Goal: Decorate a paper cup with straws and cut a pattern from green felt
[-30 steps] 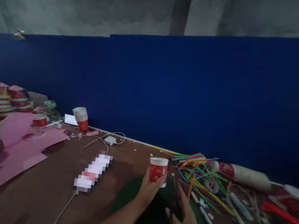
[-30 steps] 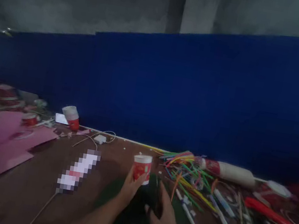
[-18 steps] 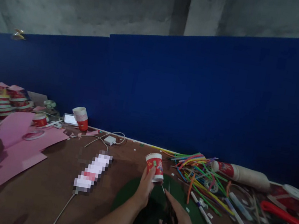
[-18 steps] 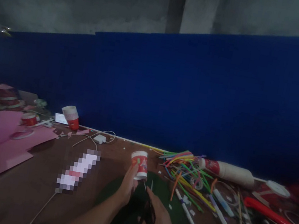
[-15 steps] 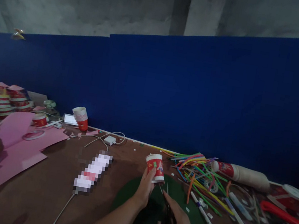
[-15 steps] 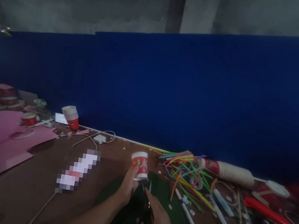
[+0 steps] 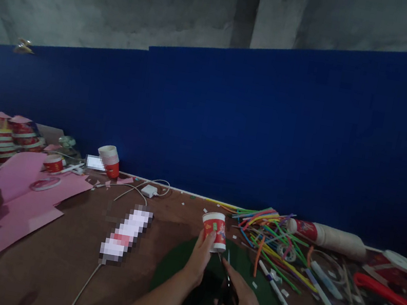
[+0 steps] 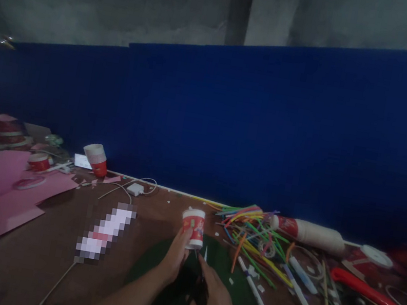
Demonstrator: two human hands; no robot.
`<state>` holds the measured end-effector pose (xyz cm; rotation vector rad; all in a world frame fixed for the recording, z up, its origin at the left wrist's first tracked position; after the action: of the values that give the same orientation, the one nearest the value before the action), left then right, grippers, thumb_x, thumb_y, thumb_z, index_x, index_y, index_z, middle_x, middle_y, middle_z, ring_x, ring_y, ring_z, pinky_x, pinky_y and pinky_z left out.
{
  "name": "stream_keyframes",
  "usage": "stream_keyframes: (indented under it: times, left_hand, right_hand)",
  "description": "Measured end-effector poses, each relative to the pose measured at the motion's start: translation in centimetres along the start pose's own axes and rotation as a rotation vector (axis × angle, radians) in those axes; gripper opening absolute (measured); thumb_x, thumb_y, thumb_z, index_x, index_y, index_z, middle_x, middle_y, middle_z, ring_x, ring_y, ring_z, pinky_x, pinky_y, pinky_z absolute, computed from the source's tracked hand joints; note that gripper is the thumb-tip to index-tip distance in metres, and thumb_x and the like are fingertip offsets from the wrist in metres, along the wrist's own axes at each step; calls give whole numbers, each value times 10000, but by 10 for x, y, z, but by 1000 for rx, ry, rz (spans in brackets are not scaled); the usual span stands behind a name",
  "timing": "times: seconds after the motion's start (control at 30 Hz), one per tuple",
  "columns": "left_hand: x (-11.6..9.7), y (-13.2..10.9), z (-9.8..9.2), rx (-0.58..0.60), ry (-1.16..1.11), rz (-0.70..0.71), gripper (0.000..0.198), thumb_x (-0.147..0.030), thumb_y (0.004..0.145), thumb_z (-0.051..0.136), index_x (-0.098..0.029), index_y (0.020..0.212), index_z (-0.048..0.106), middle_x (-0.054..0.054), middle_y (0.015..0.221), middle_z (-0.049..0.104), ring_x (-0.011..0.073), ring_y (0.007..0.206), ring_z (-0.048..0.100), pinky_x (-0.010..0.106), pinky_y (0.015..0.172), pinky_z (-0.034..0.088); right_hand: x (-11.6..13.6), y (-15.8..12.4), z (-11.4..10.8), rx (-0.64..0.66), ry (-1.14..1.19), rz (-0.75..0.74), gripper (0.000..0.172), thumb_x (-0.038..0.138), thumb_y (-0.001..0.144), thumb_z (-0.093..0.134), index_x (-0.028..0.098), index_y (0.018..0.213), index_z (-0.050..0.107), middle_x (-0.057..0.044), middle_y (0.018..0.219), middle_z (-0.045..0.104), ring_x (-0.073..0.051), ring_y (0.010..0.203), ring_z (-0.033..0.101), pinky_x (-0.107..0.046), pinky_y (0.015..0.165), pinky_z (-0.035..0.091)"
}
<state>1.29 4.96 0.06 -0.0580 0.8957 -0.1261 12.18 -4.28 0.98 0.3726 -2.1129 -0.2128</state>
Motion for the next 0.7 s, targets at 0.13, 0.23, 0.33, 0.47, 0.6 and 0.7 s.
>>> stream_keyframes:
  times: [0.13,0.23,0.33,0.47,0.6,0.7]
  left_hand:
    - [0,1,4,58,-57,-8,437,-413,708,686,-137,1036,601,52,816,657,165,727,604,269,704,441]
    - [0,1,4,73,-79,-16,400,-390,720,684,-136,1018,603,53,813,659,159,730,606,263,705,447]
    - [1,2,3,74,-100,-32,382,-390,728,680,-143,1008,603,44,781,657,150,705,606,252,682,453]
    - [6,3,2,50,-134,-93,426,-428,709,687,-130,1001,601,45,747,650,145,654,605,249,644,463]
    - [7,4,3,29,-136,-119,454,-451,681,703,-122,978,603,54,753,654,149,633,611,255,633,474]
    - [7,3,4,31,-139,-114,434,-445,682,703,-128,959,600,48,737,651,149,619,610,262,626,481]
  right_hand:
    - [2,0,-1,-1,-2,-20,746,106,655,496,190,1379,337,-101,1339,473,-235,1224,445,-394,1020,368]
    - [3,0,-2,-3,5,-19,743,101,657,499,195,1377,341,-101,1322,489,-236,1218,449,-401,1025,361]
    - [4,0,-2,5,5,-16,731,111,668,504,194,1376,344,-103,1318,492,-236,1217,450,-398,1024,362]
    - [4,0,-2,1,-3,-13,725,121,670,510,197,1373,351,-100,1307,504,-232,1202,465,-383,1011,377]
    - [4,0,-2,-7,-6,-21,721,128,675,513,199,1374,350,-99,1304,505,-229,1193,472,-373,1001,387]
    - [4,0,-1,4,0,-15,714,127,679,511,193,1372,352,-105,1300,505,-233,1194,470,-379,1003,382]
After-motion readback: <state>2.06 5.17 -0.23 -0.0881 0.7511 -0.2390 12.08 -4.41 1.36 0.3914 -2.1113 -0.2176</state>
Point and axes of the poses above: each hand's wrist, its own y-axis towards the middle knuckle, its own z-axis out of the palm, x = y × z, the point moved 5 cm from there along y, towards the middle knuckle
